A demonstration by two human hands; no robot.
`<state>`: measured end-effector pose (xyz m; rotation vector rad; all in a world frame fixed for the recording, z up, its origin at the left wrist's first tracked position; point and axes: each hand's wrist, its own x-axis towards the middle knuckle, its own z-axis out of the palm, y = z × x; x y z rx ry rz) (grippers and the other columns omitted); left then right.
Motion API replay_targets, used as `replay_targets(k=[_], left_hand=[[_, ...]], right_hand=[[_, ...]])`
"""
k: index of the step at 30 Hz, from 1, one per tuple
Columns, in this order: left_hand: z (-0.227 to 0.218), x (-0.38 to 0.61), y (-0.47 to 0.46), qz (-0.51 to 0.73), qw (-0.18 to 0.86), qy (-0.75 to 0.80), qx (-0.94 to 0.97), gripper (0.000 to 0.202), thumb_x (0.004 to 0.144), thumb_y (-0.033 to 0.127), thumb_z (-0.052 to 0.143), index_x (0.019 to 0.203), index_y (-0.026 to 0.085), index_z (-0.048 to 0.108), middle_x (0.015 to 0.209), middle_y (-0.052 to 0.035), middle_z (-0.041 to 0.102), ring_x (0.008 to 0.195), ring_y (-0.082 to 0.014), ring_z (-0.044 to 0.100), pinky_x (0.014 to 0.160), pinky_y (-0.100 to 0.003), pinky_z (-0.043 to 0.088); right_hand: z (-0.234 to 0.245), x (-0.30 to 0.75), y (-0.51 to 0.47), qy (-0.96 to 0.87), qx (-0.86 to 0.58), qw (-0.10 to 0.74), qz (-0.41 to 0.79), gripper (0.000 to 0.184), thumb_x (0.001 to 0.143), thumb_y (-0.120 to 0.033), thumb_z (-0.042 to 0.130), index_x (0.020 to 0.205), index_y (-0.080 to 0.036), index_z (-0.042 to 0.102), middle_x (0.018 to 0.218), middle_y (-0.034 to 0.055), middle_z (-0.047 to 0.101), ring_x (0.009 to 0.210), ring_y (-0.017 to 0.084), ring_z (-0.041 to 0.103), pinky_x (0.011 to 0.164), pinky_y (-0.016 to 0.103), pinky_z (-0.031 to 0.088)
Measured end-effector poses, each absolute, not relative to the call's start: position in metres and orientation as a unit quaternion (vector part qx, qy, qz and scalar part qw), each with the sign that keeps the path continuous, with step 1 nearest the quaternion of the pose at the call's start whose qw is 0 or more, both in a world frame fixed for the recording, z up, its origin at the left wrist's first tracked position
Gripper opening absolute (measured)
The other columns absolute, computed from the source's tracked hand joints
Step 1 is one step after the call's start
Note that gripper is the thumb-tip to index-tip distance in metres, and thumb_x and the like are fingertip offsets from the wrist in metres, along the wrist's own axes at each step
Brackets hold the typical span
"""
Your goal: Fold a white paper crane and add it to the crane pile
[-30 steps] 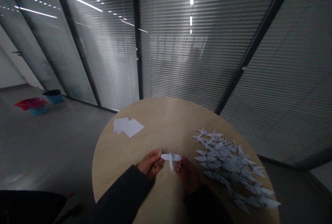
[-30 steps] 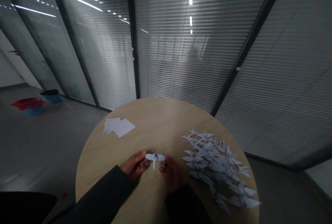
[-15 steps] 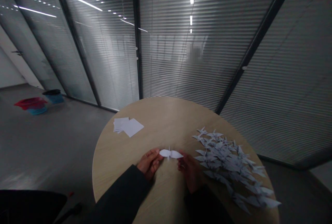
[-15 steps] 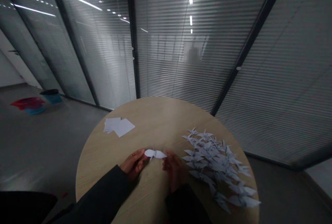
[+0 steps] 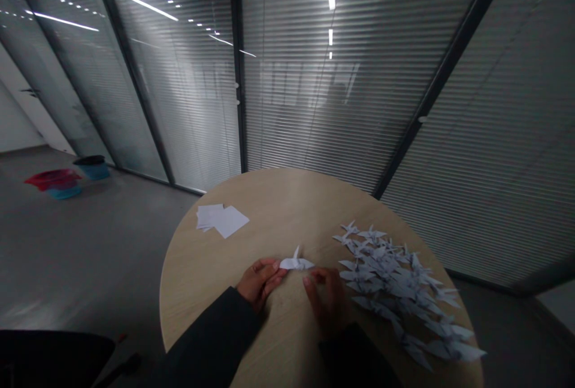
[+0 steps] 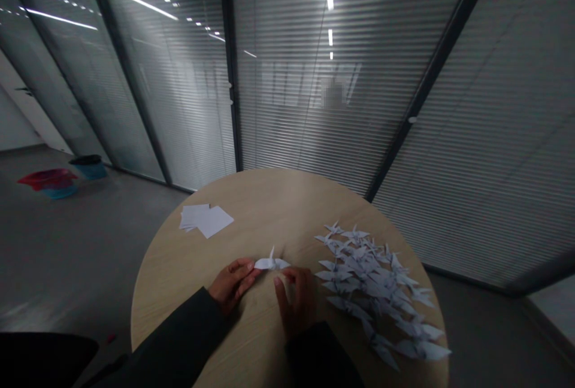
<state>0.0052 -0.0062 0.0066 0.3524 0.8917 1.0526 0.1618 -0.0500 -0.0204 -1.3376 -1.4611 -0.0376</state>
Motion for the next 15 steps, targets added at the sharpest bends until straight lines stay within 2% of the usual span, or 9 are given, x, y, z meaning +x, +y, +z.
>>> replay_targets(k=[5,15], left_hand=[[-0.001,0.005,-0.006,0.472,0.762,0.397,0.198,0.016,0.069,-0.002,0.068,0.074,0.010,0.058,0.069,-0.0079,0.071,0.064,-0.0140,0.069,0.058,-0.017,0.056],[-0.014,0.005,-0.005,0.445,0.769,0.383,0.252,0.029,0.056,0.008,0.081,0.074,0.011,0.058,0.069,-0.0082,0.071,0.065,-0.0163,0.069,0.058,-0.019,0.055]], right_hand=[[-0.022,0.162,-0.048,-0.641,-0.555,0.529,-0.031,0.022,0.084,-0.040,0.050,0.074,-0.020,0.051,0.069,0.0003,0.050,0.064,0.016,0.048,0.061,0.029,0.041],[-0.025,0.164,-0.049,-0.632,-0.579,0.513,-0.044,0.022,0.088,-0.036,0.045,0.074,-0.020,0.051,0.069,0.0005,0.051,0.064,0.015,0.049,0.062,0.028,0.040]])
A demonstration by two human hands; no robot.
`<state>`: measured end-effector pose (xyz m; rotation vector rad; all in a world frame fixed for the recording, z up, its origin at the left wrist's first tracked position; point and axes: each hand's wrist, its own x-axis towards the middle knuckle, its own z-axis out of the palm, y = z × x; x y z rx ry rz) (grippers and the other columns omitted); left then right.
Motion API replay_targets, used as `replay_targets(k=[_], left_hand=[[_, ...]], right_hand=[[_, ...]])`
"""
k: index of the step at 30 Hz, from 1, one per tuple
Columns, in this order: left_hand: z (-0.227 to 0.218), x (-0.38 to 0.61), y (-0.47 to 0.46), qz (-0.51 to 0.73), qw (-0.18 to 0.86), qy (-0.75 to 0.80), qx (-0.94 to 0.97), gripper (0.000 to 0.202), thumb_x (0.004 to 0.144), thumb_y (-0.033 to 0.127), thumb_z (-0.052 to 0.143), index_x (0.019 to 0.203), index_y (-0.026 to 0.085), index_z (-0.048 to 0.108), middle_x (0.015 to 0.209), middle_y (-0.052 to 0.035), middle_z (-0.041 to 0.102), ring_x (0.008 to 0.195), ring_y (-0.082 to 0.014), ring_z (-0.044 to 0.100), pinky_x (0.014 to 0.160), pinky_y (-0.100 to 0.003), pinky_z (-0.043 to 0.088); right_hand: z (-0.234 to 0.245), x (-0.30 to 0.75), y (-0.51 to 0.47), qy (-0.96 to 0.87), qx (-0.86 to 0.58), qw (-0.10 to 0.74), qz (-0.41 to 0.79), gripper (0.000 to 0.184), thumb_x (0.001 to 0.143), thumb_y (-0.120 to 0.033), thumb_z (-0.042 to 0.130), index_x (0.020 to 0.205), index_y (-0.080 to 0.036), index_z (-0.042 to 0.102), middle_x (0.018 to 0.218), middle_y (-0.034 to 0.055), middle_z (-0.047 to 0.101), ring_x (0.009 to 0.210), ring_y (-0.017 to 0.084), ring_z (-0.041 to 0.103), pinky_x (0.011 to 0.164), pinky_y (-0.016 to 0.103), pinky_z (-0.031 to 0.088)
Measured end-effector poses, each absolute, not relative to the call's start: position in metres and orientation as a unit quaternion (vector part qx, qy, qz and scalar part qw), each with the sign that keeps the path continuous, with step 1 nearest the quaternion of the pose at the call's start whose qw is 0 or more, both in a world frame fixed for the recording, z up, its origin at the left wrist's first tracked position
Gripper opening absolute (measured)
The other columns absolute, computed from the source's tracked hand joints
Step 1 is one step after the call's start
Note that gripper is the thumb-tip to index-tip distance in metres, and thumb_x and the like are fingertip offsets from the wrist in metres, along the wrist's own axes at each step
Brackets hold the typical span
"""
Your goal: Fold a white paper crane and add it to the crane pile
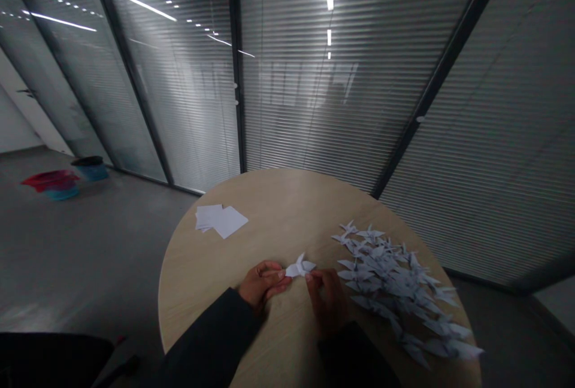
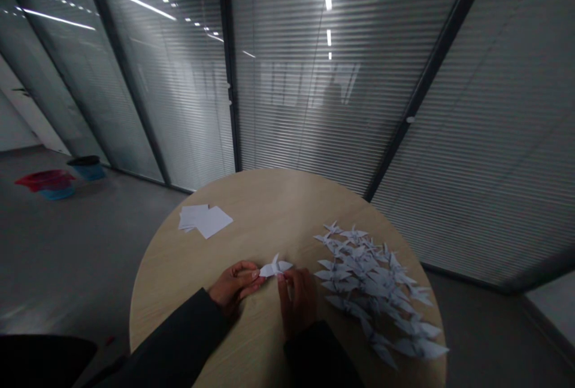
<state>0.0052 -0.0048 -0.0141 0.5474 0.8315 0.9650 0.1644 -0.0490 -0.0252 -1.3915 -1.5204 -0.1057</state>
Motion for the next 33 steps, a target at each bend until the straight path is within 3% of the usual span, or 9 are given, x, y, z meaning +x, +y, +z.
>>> replay_targets(k=[24,30,33], left_hand=[[-0.008,0.006,-0.006,0.451,0.761,0.402,0.236,0.032,0.060,0.012,0.079,0.080,0.011,0.054,0.077,-0.0106,0.072,0.066,-0.0169,0.069,0.054,-0.019,0.053],[0.001,0.007,-0.009,0.434,0.763,0.418,0.235,0.026,0.067,0.012,0.074,0.082,0.013,0.053,0.078,-0.0097,0.072,0.064,-0.0156,0.069,0.055,-0.020,0.052],[0.001,0.007,-0.008,0.428,0.763,0.422,0.238,0.026,0.067,0.013,0.074,0.083,0.013,0.053,0.079,-0.0092,0.072,0.064,-0.0157,0.069,0.054,-0.020,0.051]], right_hand=[[-0.025,0.174,-0.043,-0.623,-0.595,0.505,-0.059,0.028,0.090,-0.038,0.041,0.071,-0.020,0.052,0.065,0.0007,0.053,0.060,0.015,0.051,0.059,0.027,0.041],[-0.005,0.182,-0.030,-0.583,-0.636,0.496,-0.101,0.032,0.089,-0.041,0.040,0.070,-0.019,0.054,0.065,0.0009,0.054,0.060,0.014,0.051,0.060,0.025,0.039],[0.014,0.186,-0.016,-0.573,-0.670,0.452,-0.137,0.032,0.087,-0.037,0.040,0.067,-0.019,0.056,0.065,0.0025,0.056,0.060,0.015,0.051,0.057,0.026,0.036]])
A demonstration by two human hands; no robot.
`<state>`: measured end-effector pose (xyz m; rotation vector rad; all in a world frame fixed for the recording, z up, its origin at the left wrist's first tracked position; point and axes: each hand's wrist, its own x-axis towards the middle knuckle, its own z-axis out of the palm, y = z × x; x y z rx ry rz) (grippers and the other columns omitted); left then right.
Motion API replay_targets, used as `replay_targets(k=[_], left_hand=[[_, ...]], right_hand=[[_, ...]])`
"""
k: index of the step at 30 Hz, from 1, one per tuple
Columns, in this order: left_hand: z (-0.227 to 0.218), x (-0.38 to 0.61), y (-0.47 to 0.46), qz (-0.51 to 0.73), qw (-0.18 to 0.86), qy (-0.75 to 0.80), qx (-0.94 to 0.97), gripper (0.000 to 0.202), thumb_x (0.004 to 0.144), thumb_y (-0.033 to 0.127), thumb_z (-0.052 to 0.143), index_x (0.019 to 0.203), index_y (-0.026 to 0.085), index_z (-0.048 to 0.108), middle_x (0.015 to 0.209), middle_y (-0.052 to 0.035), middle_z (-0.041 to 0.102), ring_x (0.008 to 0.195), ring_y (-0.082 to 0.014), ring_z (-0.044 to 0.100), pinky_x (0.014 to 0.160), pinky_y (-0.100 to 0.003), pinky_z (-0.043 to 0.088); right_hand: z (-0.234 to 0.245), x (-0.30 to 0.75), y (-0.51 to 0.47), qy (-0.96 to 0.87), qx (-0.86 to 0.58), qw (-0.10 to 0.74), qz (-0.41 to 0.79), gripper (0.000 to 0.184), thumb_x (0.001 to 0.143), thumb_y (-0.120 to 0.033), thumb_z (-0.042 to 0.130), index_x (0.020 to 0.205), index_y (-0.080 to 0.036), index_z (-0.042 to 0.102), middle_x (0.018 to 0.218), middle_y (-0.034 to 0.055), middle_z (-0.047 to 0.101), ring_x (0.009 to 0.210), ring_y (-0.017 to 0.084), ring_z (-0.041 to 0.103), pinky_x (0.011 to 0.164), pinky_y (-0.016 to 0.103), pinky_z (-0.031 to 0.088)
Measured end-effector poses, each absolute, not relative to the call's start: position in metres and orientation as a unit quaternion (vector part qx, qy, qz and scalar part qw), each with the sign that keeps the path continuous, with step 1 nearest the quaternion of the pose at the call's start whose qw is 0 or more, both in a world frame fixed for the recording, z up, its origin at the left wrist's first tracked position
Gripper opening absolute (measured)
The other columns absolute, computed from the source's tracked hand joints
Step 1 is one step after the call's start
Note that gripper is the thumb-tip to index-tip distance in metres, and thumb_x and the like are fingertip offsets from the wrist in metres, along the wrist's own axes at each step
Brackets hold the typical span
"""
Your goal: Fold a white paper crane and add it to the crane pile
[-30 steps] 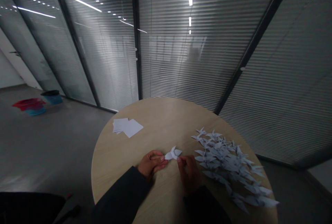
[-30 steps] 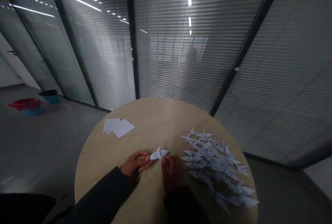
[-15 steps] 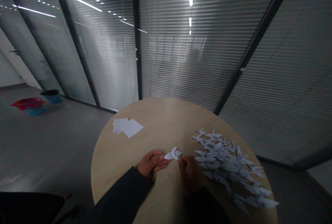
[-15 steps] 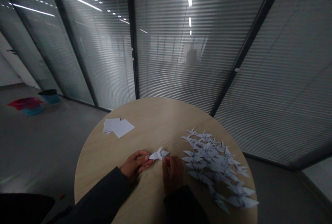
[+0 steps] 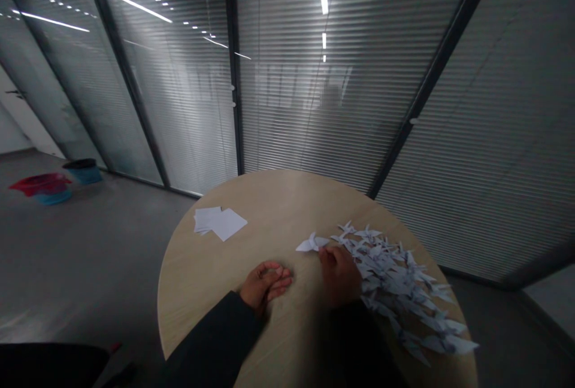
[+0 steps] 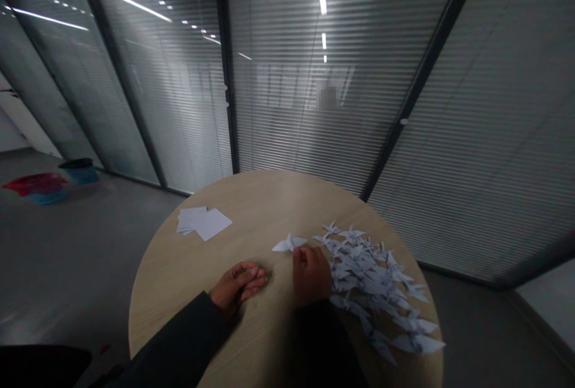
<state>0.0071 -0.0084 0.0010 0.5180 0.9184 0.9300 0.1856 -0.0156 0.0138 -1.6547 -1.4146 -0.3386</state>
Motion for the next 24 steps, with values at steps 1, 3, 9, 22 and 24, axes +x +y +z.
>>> replay_targets(k=[1,3,9,22,24], left_hand=[[0.001,0.007,-0.008,0.427,0.764,0.421,0.239,0.026,0.067,0.013,0.074,0.082,0.013,0.053,0.079,-0.0090,0.072,0.064,-0.0156,0.069,0.054,-0.020,0.050],[0.000,0.007,-0.008,0.428,0.765,0.415,0.242,0.024,0.068,0.014,0.073,0.083,0.013,0.053,0.078,-0.0087,0.071,0.064,-0.0154,0.069,0.054,-0.019,0.050],[0.004,0.006,-0.010,0.418,0.767,0.421,0.243,0.022,0.070,0.014,0.070,0.084,0.014,0.053,0.080,-0.0090,0.071,0.064,-0.0161,0.069,0.057,-0.021,0.050],[-0.002,0.004,-0.008,0.420,0.789,0.378,0.240,0.030,0.066,0.020,0.074,0.086,0.015,0.052,0.082,-0.0085,0.071,0.066,-0.0173,0.069,0.055,-0.022,0.048],[-0.002,0.004,-0.008,0.419,0.790,0.381,0.237,0.030,0.065,0.020,0.074,0.085,0.015,0.052,0.081,-0.0086,0.071,0.065,-0.0177,0.069,0.055,-0.022,0.047]], right_hand=[[0.021,0.187,-0.011,-0.577,-0.686,0.420,-0.142,0.029,0.086,-0.035,0.043,0.067,-0.019,0.057,0.066,0.0028,0.057,0.060,0.015,0.052,0.057,0.026,0.036],[0.036,0.188,-0.002,-0.582,-0.723,0.345,-0.142,0.024,0.083,-0.030,0.048,0.064,-0.019,0.058,0.067,0.0034,0.059,0.061,0.016,0.054,0.056,0.026,0.035],[0.070,0.194,0.018,-0.523,-0.824,0.204,-0.076,0.023,0.085,-0.031,0.047,0.078,-0.019,0.066,0.087,0.0083,0.067,0.075,0.019,0.062,0.058,0.026,0.038],[0.053,0.219,0.063,-0.438,-0.886,0.150,-0.036,0.031,0.085,-0.025,0.041,0.090,-0.013,0.070,0.097,0.0172,0.067,0.091,0.028,0.064,0.072,0.035,0.045],[0.049,0.222,0.067,-0.435,-0.888,0.147,-0.033,0.031,0.085,-0.024,0.041,0.091,-0.013,0.070,0.099,0.0176,0.067,0.094,0.028,0.063,0.074,0.036,0.044]])
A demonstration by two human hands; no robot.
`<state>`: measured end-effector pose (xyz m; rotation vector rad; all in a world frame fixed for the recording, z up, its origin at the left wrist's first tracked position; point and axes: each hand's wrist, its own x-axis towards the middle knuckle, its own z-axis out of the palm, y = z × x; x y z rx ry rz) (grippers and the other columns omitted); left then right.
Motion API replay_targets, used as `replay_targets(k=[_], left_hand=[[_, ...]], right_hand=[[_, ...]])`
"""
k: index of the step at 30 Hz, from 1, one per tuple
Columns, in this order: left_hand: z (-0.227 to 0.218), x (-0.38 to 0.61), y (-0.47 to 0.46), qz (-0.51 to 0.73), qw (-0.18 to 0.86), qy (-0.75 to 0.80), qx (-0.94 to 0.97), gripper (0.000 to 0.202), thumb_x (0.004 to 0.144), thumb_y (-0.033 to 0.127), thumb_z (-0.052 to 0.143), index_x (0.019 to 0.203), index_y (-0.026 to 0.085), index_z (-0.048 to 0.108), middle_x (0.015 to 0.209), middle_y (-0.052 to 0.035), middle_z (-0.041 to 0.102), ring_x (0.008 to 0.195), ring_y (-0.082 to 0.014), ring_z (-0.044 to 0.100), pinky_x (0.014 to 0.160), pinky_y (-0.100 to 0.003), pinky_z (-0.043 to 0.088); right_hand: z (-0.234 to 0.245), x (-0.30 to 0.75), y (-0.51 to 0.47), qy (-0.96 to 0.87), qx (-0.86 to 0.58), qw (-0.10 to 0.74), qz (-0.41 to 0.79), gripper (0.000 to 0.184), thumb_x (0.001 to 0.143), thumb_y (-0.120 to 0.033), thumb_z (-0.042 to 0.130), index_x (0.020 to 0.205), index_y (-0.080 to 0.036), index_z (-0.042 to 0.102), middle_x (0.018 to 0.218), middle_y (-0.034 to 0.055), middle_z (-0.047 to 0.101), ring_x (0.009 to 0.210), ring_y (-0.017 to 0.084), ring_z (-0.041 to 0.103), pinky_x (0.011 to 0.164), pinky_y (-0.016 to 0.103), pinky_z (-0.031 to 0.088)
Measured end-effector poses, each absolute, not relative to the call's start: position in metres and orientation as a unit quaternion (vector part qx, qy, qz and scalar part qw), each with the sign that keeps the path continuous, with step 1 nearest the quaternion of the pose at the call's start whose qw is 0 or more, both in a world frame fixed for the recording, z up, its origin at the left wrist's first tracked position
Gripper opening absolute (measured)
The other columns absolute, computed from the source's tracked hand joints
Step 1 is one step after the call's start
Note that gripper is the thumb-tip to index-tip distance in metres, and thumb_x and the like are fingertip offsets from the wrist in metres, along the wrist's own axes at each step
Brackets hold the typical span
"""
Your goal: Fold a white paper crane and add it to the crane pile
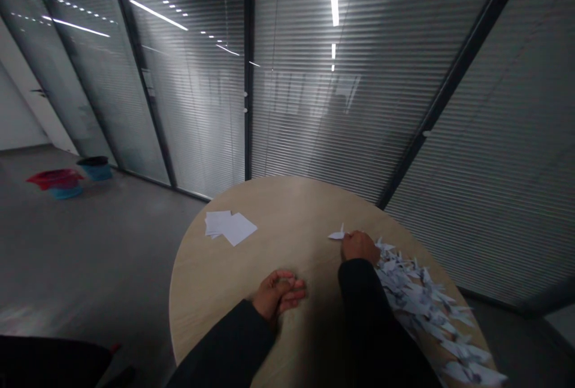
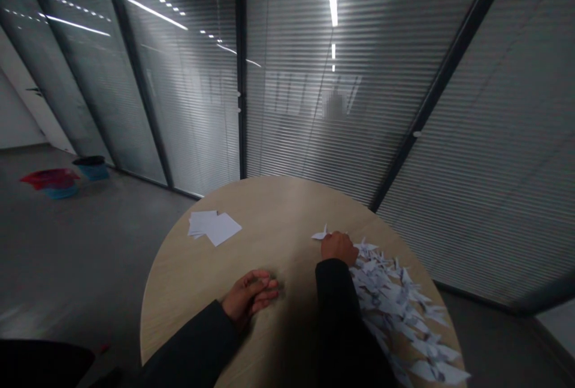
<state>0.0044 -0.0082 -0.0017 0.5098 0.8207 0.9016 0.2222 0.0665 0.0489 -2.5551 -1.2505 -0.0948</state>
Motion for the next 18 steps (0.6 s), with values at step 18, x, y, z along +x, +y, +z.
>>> replay_targets(k=[18], left_hand=[[0.009,0.006,-0.009,0.409,0.789,0.400,0.224,0.018,0.075,0.010,0.062,0.086,0.014,0.049,0.074,-0.0062,0.071,0.059,-0.0145,0.068,0.051,-0.020,0.046]], right_hand=[[0.030,0.230,0.076,-0.430,-0.890,0.148,-0.017,0.031,0.083,-0.031,0.046,0.089,-0.008,0.066,0.100,0.0190,0.066,0.096,0.033,0.061,0.079,0.043,0.043]])
